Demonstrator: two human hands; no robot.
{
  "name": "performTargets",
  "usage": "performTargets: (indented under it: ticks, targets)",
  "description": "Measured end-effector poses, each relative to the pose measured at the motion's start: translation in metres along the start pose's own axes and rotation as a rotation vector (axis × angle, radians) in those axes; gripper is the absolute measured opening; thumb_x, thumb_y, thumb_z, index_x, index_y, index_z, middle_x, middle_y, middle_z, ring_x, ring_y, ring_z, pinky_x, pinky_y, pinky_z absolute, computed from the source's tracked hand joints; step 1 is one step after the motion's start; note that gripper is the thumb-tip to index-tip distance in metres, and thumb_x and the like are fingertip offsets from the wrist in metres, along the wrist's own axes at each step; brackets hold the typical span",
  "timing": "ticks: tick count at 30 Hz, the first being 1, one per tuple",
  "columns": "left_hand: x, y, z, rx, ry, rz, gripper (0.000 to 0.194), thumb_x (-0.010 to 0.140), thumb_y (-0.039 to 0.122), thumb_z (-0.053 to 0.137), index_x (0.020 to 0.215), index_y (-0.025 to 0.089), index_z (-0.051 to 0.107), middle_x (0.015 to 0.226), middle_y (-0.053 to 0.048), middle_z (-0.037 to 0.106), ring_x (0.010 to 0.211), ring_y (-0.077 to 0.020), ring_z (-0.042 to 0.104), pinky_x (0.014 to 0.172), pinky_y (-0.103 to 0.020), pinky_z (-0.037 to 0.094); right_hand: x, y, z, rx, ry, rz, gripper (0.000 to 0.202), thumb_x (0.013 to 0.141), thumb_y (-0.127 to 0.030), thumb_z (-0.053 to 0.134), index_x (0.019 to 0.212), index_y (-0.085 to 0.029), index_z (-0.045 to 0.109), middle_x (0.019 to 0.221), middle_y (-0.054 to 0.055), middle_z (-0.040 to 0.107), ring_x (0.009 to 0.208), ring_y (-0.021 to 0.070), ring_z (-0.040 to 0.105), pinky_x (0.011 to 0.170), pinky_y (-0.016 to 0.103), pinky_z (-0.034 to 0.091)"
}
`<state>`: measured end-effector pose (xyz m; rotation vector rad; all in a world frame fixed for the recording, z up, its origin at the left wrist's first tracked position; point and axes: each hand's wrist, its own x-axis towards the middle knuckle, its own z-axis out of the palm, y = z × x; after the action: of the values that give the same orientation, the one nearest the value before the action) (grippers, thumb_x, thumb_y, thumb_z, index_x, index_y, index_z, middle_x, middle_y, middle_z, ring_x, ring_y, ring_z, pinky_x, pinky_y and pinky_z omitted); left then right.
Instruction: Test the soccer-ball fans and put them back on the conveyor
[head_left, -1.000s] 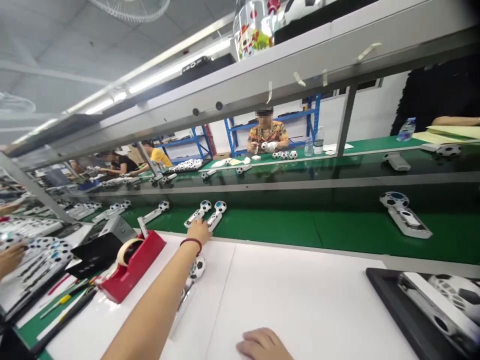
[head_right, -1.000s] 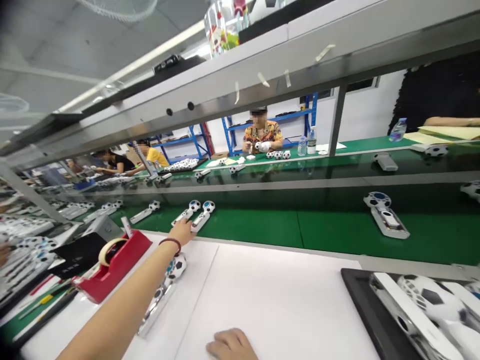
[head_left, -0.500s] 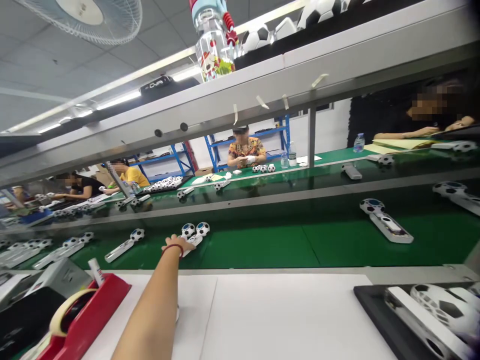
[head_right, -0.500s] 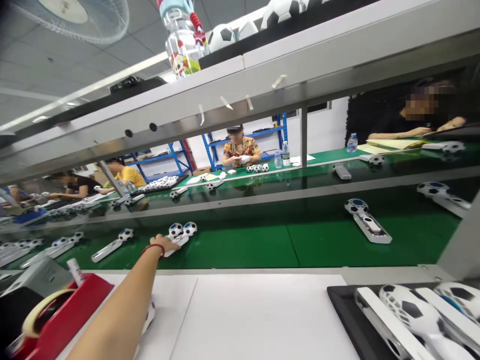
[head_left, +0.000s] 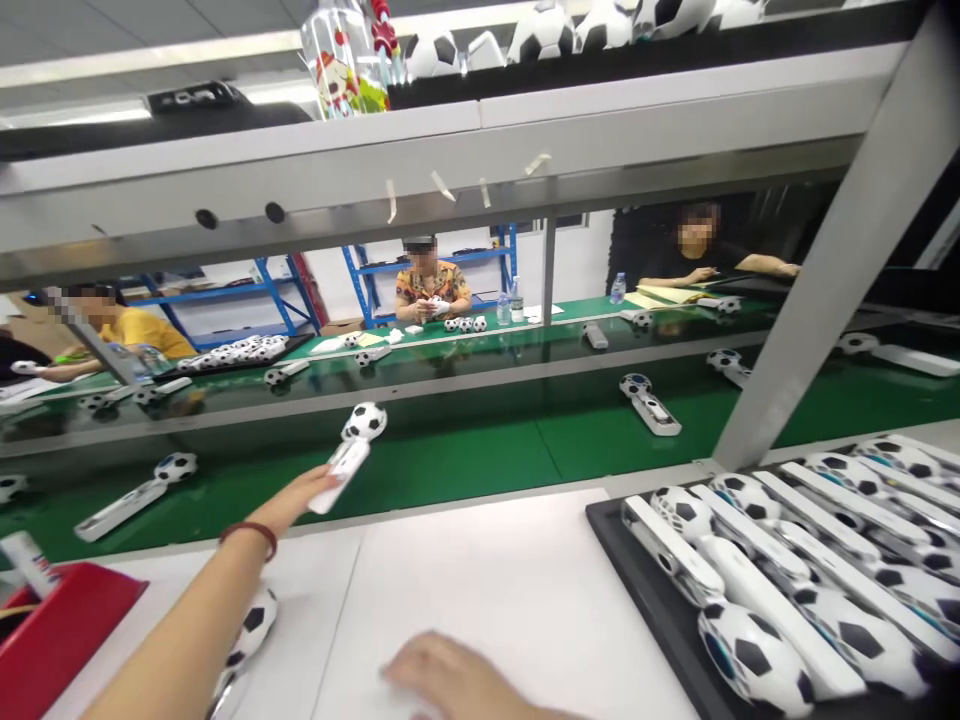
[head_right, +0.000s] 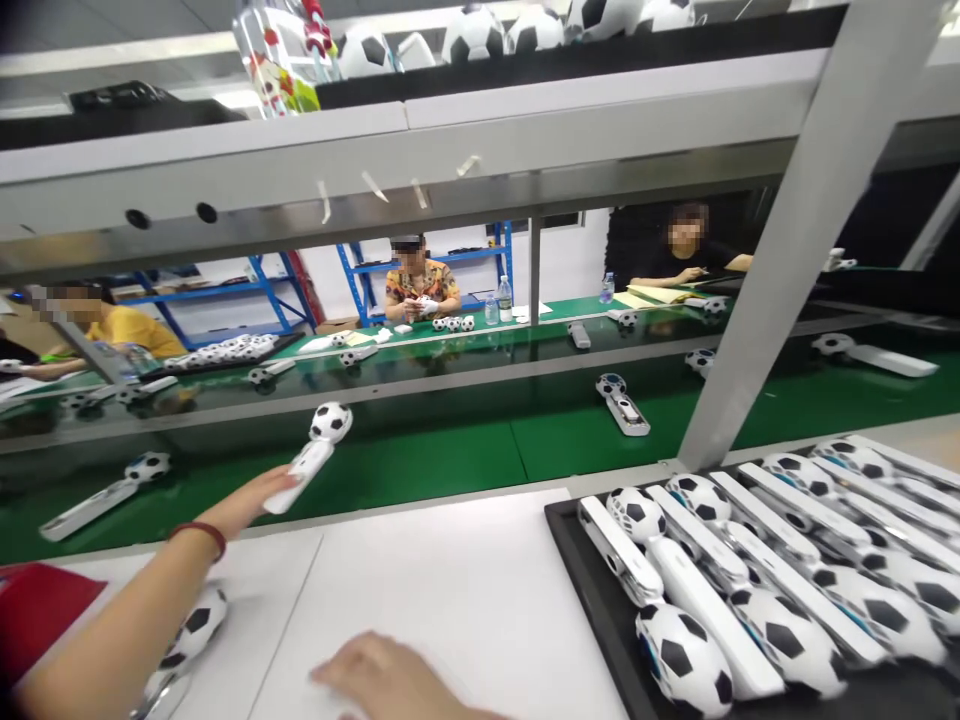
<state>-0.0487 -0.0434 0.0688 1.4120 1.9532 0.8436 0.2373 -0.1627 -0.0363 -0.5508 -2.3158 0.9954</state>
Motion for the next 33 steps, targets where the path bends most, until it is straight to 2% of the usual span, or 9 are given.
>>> performTargets:
  ticks: [3, 8, 13, 16, 18, 20, 24, 28, 33]
  targets:
    - [-0.055, 0.027, 0.043, -0.117, -0.012, 0.125, 0.06, 0.064, 0.055, 0.054, 0.11, 0.016, 0.058, 0.112, -0.01, 0.059, 0.106, -0.0287, 0.053, 0.09, -0.035, 0.041, 0.004, -0.004, -0.021, 0.156, 0.218, 0.111, 0.065, 0.073, -0.014, 0.051, 0.135, -0.023, 0.034, 0.135, 0.01, 0.038, 0.121, 0.0216, 0.042, 0.099, 0.035, 0.039]
    - [-0.139, 0.065, 0.12, -0.003, 0.181, 0.305, 0.045, 0.061, 0.042, 0.065, 0.101, 0.022, 0.063, 0.121, -0.011, 0.038, 0.114, -0.0331, 0.041, 0.098, -0.047, 0.033, 0.005, -0.032, -0.068, 0.608, 0.654, 0.336, 0.078, 0.082, -0.032, 0.054, 0.141, -0.034, 0.001, 0.145, 0.008, 0.024, 0.123, 0.0222, 0.041, 0.099, 0.044, 0.037]
    - [-0.173, 0.061, 0.17, 0.113, 0.242, 0.669, 0.048, 0.067, 0.037, 0.065, 0.114, 0.03, 0.056, 0.132, -0.009, 0.023, 0.12, -0.0361, 0.033, 0.096, -0.053, 0.034, 0.005, -0.039, -0.098, 1.041, 0.802, 0.374, 0.053, 0.07, -0.038, 0.07, 0.115, -0.017, 0.051, 0.114, 0.012, 0.06, 0.105, 0.0263, 0.057, 0.093, 0.042, 0.043]
    - [-0.168, 0.044, 0.182, -0.078, 0.158, 0.856, 0.05, 0.084, 0.033, 0.048, 0.131, 0.039, 0.035, 0.139, -0.007, 0.017, 0.127, -0.0322, 0.028, 0.099, -0.05, 0.033, 0.004, -0.028, -0.103, 1.047, 0.829, 0.34, 0.044, 0.062, -0.03, 0.077, 0.101, -0.018, 0.057, 0.101, 0.008, 0.066, 0.093, 0.0248, 0.062, 0.086, 0.04, 0.046]
    - [-0.16, 0.038, 0.183, -0.364, 0.103, 0.775, 0.053, 0.089, 0.032, 0.038, 0.137, 0.04, 0.018, 0.14, -0.007, 0.022, 0.127, -0.0276, 0.032, 0.1, -0.047, 0.033, 0.004, -0.018, -0.104, 1.047, 0.754, 0.344, 0.045, 0.058, -0.027, 0.079, 0.097, -0.018, 0.059, 0.096, 0.006, 0.067, 0.089, 0.0244, 0.063, 0.084, 0.04, 0.047]
    - [-0.153, 0.039, 0.181, -0.689, 0.03, 0.521, 0.061, 0.089, 0.036, 0.04, 0.139, 0.036, 0.006, 0.135, -0.01, 0.034, 0.121, -0.0251, 0.042, 0.098, -0.043, 0.037, 0.005, -0.011, -0.103, 1.073, 0.635, 0.362, 0.043, 0.055, -0.028, 0.081, 0.091, -0.017, 0.061, 0.092, 0.006, 0.068, 0.086, 0.0241, 0.063, 0.084, 0.04, 0.046]
    - [-0.145, 0.047, 0.178, -1.06, -0.148, 0.105, 0.055, 0.078, 0.037, 0.061, 0.125, 0.02, 0.038, 0.115, -0.012, 0.055, 0.101, -0.0244, 0.057, 0.086, -0.036, 0.045, 0.005, -0.004, -0.102, 1.175, 0.539, 0.48, 0.042, 0.059, -0.035, 0.079, 0.092, -0.017, 0.061, 0.084, 0.005, 0.068, 0.082, 0.0214, 0.064, 0.084, 0.038, 0.046]
    - [-0.144, 0.055, 0.175, -1.258, -0.166, -0.02, 0.045, 0.067, 0.035, 0.072, 0.104, 0.02, 0.051, 0.088, -0.003, 0.063, 0.076, -0.0176, 0.061, 0.069, -0.029, 0.049, 0.004, -0.005, -0.108, 1.36, 0.516, 0.633, 0.052, 0.057, -0.05, 0.076, 0.094, -0.018, 0.059, 0.081, 0.002, 0.065, 0.077, 0.0219, 0.064, 0.074, 0.039, 0.05]
    - [-0.145, 0.059, 0.17, -1.291, -0.258, -0.202, 0.055, 0.068, 0.065, 0.056, 0.089, 0.014, 0.057, 0.066, -0.006, 0.063, 0.059, -0.0187, 0.06, 0.055, -0.029, 0.048, 0.003, -0.004, -0.112, 1.326, 0.462, 0.602, 0.065, 0.062, -0.076, 0.053, 0.09, -0.017, 0.06, 0.077, 0.006, 0.064, 0.069, 0.0215, 0.062, 0.061, 0.032, 0.049]
